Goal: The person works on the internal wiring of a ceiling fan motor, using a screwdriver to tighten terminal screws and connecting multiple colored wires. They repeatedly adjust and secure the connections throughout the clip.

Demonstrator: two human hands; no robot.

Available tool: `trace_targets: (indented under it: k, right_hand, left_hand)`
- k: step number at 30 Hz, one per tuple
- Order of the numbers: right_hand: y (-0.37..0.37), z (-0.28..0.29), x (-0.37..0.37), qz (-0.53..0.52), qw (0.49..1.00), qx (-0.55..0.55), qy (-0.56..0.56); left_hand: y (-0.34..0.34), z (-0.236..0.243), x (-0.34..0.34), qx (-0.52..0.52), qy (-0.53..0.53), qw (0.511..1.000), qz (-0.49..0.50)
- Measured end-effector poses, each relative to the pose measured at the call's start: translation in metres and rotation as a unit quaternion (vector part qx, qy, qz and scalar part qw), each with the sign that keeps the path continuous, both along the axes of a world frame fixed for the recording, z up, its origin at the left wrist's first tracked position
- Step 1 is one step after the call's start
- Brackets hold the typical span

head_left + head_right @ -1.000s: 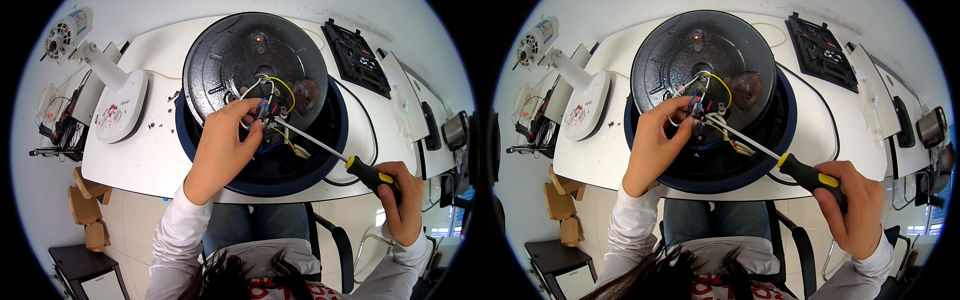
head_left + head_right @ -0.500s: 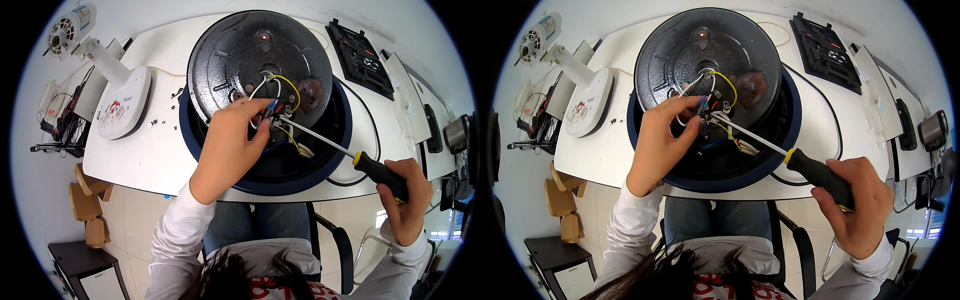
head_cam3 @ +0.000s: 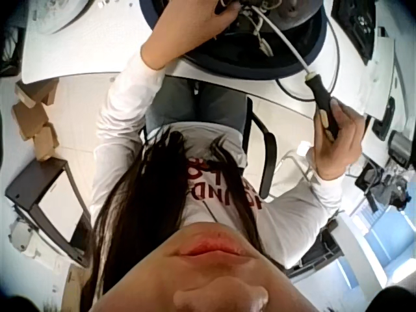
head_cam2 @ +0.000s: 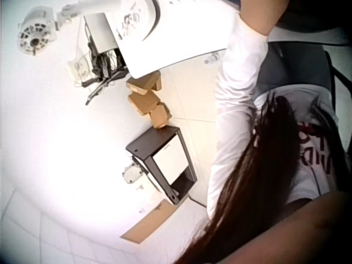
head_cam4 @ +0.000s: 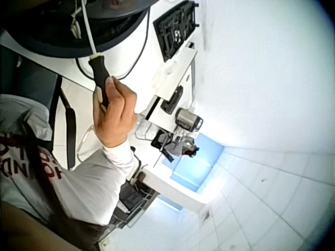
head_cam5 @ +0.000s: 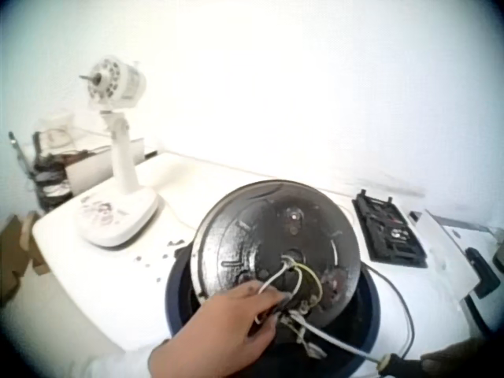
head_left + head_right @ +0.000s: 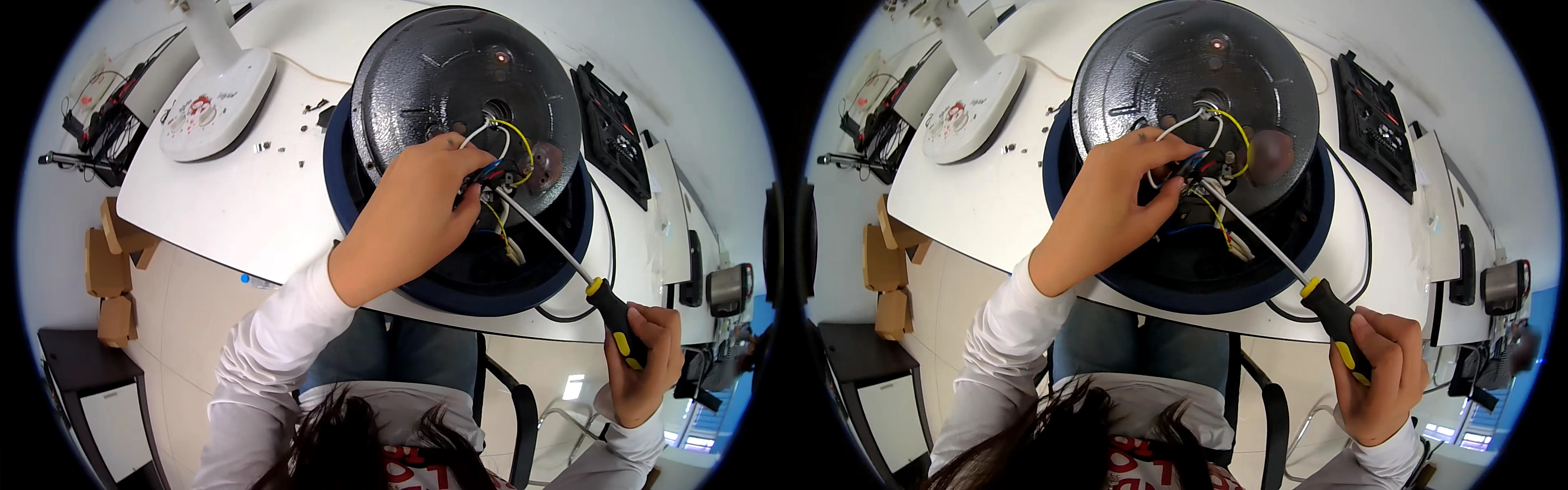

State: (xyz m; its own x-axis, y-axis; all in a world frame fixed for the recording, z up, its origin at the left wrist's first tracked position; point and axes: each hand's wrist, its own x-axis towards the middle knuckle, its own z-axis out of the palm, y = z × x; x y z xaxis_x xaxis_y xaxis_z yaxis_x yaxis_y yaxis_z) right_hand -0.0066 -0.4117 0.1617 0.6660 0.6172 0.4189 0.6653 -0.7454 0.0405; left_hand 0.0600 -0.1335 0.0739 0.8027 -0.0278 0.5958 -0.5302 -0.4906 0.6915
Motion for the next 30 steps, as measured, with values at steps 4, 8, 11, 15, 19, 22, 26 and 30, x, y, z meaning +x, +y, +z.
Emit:
trace_targets:
  k: [4,8,11,15,19,22,26,30]
  right_hand:
    - [0.003,0.001,0.000,-0.071,0.991,0.039,0.106]
    - [-0.004,-0.002,0.008,-0.169,0.798,0.301,0.494]
    - [-0.009,-0.006,0.012,-0.188,0.594,0.428,0.655]
    - [-0.018,-0.009,0.017,-0.144,0.644,0.371,0.654]
    - [-0.010,-0.005,0.009,-0.136,0.785,0.275,0.538]
    - [-0.015,-0.013,0.002,-0.155,0.857,0.221,0.439]
    - [-0.007,-0.015,0.001,-0.178,0.898,0.198,0.350]
    - [-0.006,-0.014,0.001,-0.174,0.888,0.206,0.373]
  left_hand:
    - [0.000,0.001,-0.004,-0.016,0.007,1.000,0.003]
    - [-0.002,-0.001,-0.003,-0.001,-0.007,1.000,0.008]
    - [-0.003,-0.004,-0.001,0.006,-0.024,1.000,0.014]
    - [-0.003,-0.002,-0.003,-0.017,-0.013,1.000,0.010]
    - [-0.003,-0.006,-0.002,-0.021,-0.026,0.999,0.018]
    - [-0.002,-0.006,-0.002,-0.024,-0.034,0.999,0.017]
    - [0.000,-0.006,-0.003,-0.031,-0.020,0.999,0.012]
    - [-0.002,-0.007,-0.002,-0.023,-0.013,1.000,0.012]
